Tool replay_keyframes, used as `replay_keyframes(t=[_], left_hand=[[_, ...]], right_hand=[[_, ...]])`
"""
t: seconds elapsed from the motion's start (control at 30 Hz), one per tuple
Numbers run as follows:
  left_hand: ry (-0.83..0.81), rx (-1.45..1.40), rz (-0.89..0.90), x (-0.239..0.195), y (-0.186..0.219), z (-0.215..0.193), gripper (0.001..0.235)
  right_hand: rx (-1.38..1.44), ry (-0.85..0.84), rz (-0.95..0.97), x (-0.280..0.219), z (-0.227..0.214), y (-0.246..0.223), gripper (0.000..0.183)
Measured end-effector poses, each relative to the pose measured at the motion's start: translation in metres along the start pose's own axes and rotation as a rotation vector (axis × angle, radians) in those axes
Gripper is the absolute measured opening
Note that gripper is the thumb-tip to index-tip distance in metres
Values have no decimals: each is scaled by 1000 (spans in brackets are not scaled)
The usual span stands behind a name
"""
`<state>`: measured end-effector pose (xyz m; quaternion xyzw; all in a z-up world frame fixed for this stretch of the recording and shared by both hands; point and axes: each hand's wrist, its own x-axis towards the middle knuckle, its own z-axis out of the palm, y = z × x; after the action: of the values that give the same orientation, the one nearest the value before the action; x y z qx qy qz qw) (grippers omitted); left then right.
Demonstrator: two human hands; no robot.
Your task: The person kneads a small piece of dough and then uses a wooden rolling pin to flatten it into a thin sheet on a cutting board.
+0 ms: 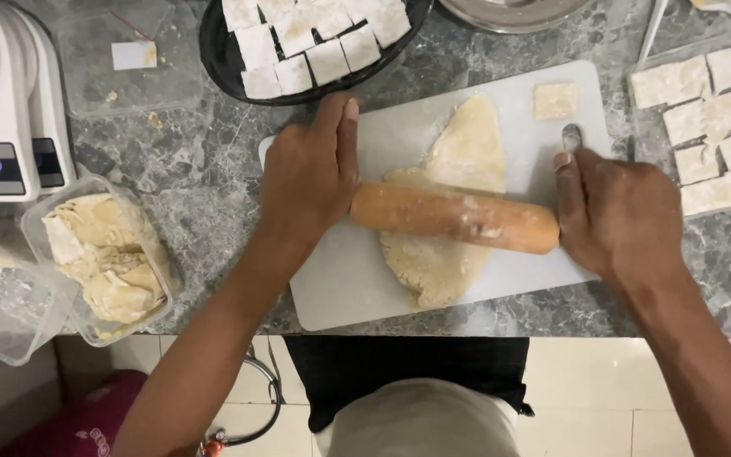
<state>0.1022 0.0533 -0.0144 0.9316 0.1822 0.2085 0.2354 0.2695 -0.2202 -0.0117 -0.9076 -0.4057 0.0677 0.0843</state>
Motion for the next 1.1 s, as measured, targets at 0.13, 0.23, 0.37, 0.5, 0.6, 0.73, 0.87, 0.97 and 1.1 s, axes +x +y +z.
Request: replay_keyframes(t=[0.13,0.23,0.37,0.5,0.6,0.73,0.87,0.97,1.1], left_hand=[[34,-15,97,4,-5,5,21],[75,7,104,5,-3,5,20],[66,-115,148,6,-4,2,17],[20,-194,90,-3,2,-3,16],[-21,-181,81,-16,0,-3,21],[-92,-139,48,-26,10,-16,28],[-28,-27,14,-36,12,-13,34],[-41,-54,-3,-29,7,-12,39],[-11,-151,41,-4,8,-8,28]], right_hand=[[-31,9,3,6,1,6,50],[-86,58,-33,12,8,16,55],[-105,74,-18,18,11,18,58],[-67,127,-71,6,8,10,50],[-12,180,-155,-10,3,2,32],[105,218,-217,-31,-3,-11,8],[57,305,-325,-40,1,-14,5],[177,200,-197,-29,2,-7,13],[296,104,-251,5,2,8,12]])
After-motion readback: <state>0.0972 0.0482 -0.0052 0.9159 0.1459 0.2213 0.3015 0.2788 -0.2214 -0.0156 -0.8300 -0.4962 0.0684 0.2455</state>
